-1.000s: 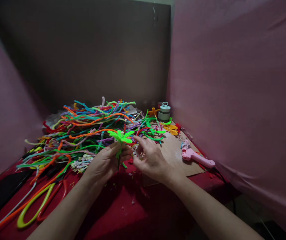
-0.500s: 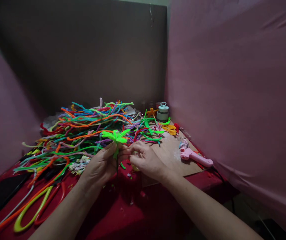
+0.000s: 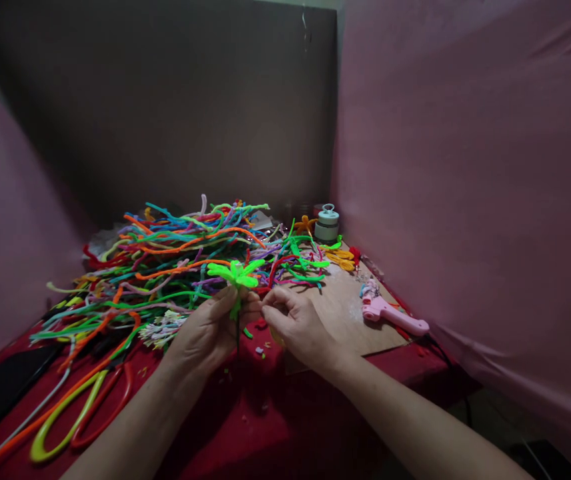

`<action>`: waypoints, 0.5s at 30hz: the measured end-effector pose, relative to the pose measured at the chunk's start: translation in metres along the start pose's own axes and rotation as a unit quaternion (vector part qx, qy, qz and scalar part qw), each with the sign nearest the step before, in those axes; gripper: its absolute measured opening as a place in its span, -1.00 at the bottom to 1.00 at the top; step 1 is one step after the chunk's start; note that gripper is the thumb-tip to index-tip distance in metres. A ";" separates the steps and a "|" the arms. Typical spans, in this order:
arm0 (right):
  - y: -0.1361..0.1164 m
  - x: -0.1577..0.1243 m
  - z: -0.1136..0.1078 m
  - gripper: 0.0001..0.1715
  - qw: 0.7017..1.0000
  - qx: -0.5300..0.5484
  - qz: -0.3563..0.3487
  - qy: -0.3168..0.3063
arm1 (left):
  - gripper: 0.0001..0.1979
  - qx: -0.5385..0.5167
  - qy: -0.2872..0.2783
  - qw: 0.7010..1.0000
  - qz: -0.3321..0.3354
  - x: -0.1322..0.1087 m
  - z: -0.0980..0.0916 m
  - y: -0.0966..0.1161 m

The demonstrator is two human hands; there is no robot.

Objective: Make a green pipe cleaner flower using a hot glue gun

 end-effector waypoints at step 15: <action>-0.001 0.013 -0.018 -0.83 0.988 0.139 0.048 -0.040 | -0.78 0.085 -0.001 0.996 -0.016 0.000 -0.004 -0.001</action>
Point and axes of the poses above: each hand's wrist, its own x-axis towards the middle knuckle, its own z-axis out of the palm, y = z × x, the point moved 4 cm from there along x, towards the middle knuckle, and after that the axes turned 15 degrees about z, right-handed, at the moved point
